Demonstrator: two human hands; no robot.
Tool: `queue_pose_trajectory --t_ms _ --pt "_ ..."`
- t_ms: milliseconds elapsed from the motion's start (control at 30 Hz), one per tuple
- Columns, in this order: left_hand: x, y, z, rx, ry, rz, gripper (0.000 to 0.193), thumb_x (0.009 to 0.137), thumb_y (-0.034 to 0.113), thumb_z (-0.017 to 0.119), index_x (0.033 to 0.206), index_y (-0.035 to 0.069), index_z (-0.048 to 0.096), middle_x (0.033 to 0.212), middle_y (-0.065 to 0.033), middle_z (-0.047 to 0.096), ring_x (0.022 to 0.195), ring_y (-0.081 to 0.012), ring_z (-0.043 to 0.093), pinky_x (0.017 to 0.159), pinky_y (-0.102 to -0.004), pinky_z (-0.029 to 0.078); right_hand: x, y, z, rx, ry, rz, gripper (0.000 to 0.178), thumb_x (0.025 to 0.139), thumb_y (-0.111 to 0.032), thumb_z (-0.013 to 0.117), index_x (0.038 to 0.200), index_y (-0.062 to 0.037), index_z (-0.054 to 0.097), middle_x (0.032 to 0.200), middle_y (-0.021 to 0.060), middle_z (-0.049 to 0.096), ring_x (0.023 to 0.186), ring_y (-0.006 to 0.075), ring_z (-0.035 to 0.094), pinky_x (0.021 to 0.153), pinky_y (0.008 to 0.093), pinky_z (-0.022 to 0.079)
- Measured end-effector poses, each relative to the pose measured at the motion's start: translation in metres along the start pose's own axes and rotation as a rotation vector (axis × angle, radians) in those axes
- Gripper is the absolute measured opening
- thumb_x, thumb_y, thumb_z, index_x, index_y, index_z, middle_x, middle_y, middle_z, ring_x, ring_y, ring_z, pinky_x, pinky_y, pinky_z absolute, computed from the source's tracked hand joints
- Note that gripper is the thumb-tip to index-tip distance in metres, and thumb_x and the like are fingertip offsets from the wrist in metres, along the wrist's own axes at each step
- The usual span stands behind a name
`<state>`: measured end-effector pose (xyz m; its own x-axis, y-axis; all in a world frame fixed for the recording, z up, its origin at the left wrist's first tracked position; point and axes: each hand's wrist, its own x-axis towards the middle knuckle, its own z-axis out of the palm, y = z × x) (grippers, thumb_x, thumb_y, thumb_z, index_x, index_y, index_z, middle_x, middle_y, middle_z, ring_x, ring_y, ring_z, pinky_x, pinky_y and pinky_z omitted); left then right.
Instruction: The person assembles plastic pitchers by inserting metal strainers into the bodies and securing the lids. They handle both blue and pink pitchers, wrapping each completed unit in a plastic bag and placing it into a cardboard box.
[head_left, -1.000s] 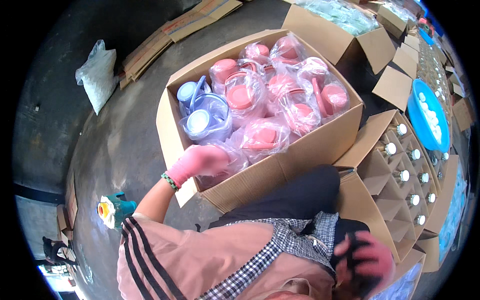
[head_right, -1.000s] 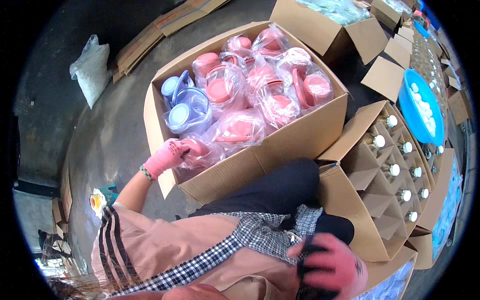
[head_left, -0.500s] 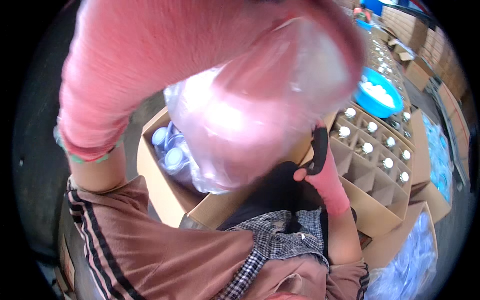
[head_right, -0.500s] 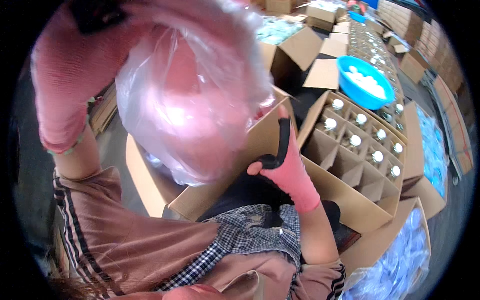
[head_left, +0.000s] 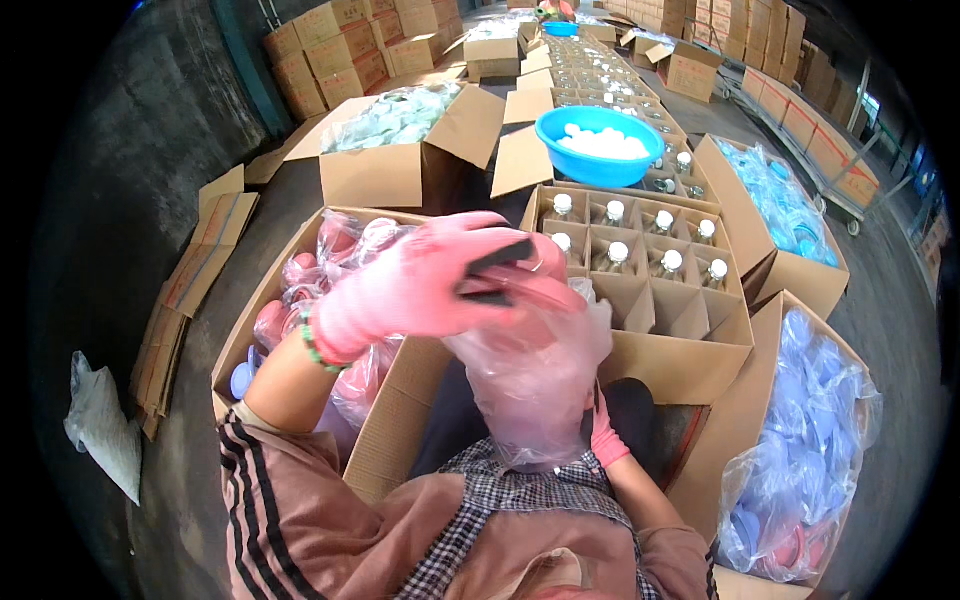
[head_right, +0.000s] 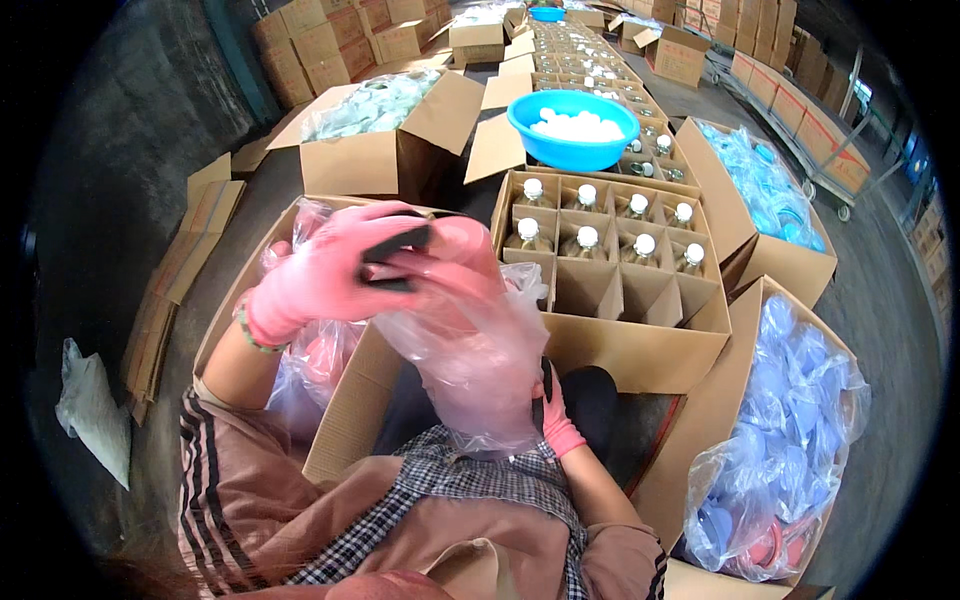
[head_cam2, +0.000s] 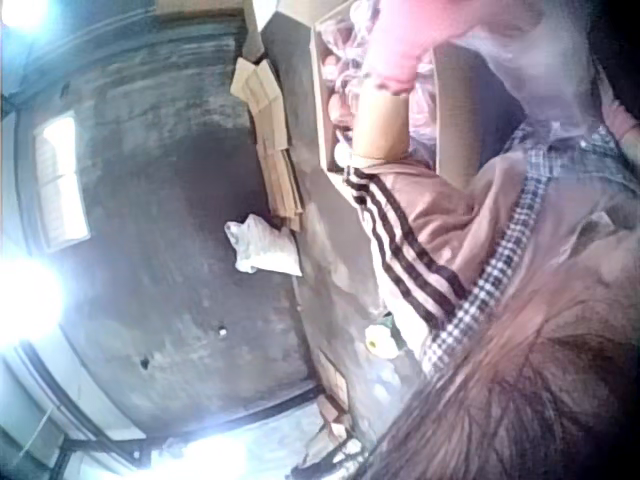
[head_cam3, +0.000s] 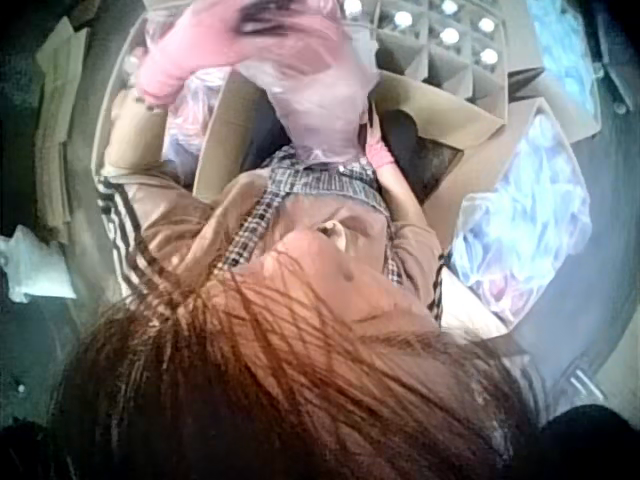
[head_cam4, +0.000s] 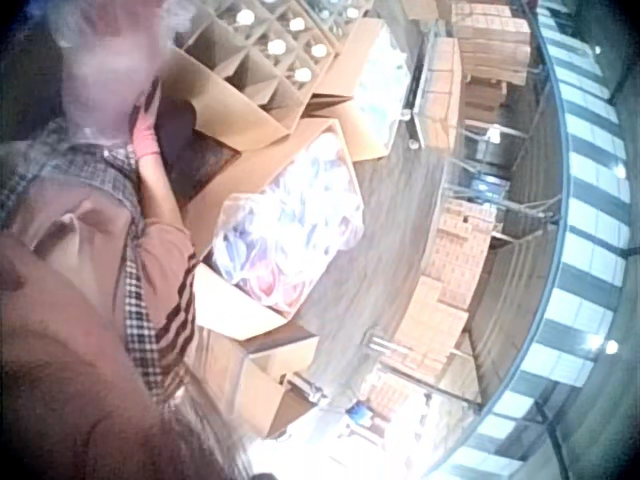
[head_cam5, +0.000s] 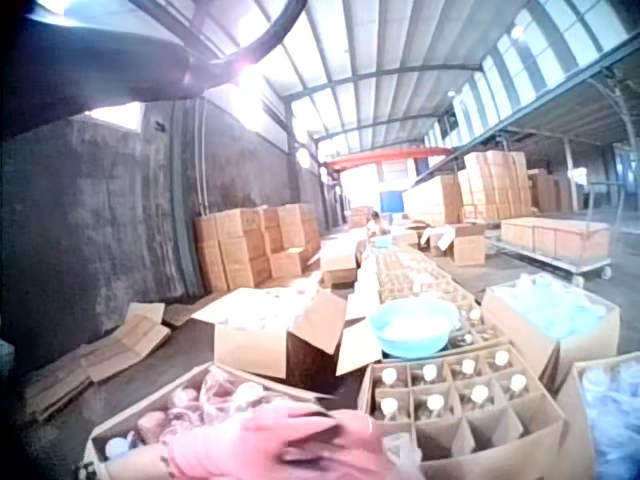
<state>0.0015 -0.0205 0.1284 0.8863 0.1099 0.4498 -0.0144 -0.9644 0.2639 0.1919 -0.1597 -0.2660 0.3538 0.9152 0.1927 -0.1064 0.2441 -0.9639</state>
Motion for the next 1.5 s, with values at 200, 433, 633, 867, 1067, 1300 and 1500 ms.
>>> queue_pose_trajectory --t_ms 200,433,633,867,1067,1300,1500 --pt "-0.076 -0.105 0.090 -1.097 1.059 -0.514 0.064 0.069 0.029 0.066 0.118 -0.002 0.040 0.121 -0.0144 0.041 0.112 -0.0272 0.040 0.095 -0.0367 0.029 -0.018 -0.004 -0.014 -0.106 0.011 0.137 0.055 0.083 -0.026 0.047 0.127 0.0005 0.027 0.126 0.0140 0.037 0.116 0.0224 0.036 0.098 0.0333 0.027" --pt "-0.134 0.005 0.220 -0.455 0.277 -0.470 0.073 0.071 0.027 0.066 0.126 -0.002 0.028 0.130 -0.0193 0.028 0.119 -0.0282 0.031 0.100 -0.0365 0.024 0.028 -0.200 0.027 0.896 0.018 -0.034 0.063 0.075 -0.039 0.055 0.122 -0.0038 0.034 0.123 0.0093 0.039 0.113 0.0207 0.039 0.097 0.0324 0.031" --pt "-0.166 -0.143 0.176 -1.467 0.048 -0.762 0.039 0.077 0.016 0.056 0.111 -0.002 0.049 0.103 -0.0102 0.055 0.097 -0.0156 0.051 0.086 -0.0267 0.039 -0.033 -0.115 0.031 -0.152 0.024 0.155 0.053 0.090 -0.022 0.039 0.132 0.0017 0.016 0.135 0.0140 0.024 0.123 0.0213 0.026 0.101 0.0292 0.021" --pt "-0.006 -0.087 0.205 -1.696 0.011 -0.696 0.040 0.079 0.013 0.056 0.114 -0.001 0.046 0.106 -0.0091 0.054 0.096 -0.0172 0.053 0.084 -0.0284 0.041 -0.074 -0.126 0.010 -0.288 -0.064 0.433 0.045 0.089 -0.021 0.042 0.126 0.0019 0.031 0.117 0.0058 0.045 0.105 0.0131 0.043 0.093 0.0265 0.031" --pt "0.031 -0.070 0.240 -1.554 -0.368 -0.733 0.041 0.078 0.016 0.058 0.113 -0.002 0.047 0.104 -0.0083 0.056 0.093 -0.0175 0.054 0.082 -0.0285 0.043 -0.070 -0.214 0.020 -0.118 0.388 0.210 0.038 0.088 -0.010 0.041 0.124 0.0018 0.034 0.120 0.0074 0.044 0.110 0.0143 0.040 0.094 0.0281 0.031" --pt "0.040 -0.027 0.208 -0.277 -0.123 -0.058 0.044 0.074 0.027 0.059 0.108 0.002 0.049 0.101 -0.0176 0.054 0.094 -0.0319 0.051 0.083 -0.0386 0.038 -0.160 -0.214 -0.074 0.398 0.751 0.224 0.029 0.086 -0.010 0.045 0.114 -0.0026 0.048 0.110 0.0060 0.053 0.102 0.0143 0.048 0.090 0.0284 0.036" --pt "-0.015 0.025 0.201 0.048 -0.283 0.010 0.041 0.061 0.021 0.064 0.095 0.003 0.049 0.084 -0.0160 0.052 0.075 -0.0323 0.051 0.068 -0.0407 0.041 -0.118 -0.293 -0.097 -0.648 1.174 -0.287 0.034 0.084 -0.024 0.050 0.106 0.0019 0.049 0.108 0.0119 0.052 0.099 0.0182 0.048 0.083 0.0268 0.037"
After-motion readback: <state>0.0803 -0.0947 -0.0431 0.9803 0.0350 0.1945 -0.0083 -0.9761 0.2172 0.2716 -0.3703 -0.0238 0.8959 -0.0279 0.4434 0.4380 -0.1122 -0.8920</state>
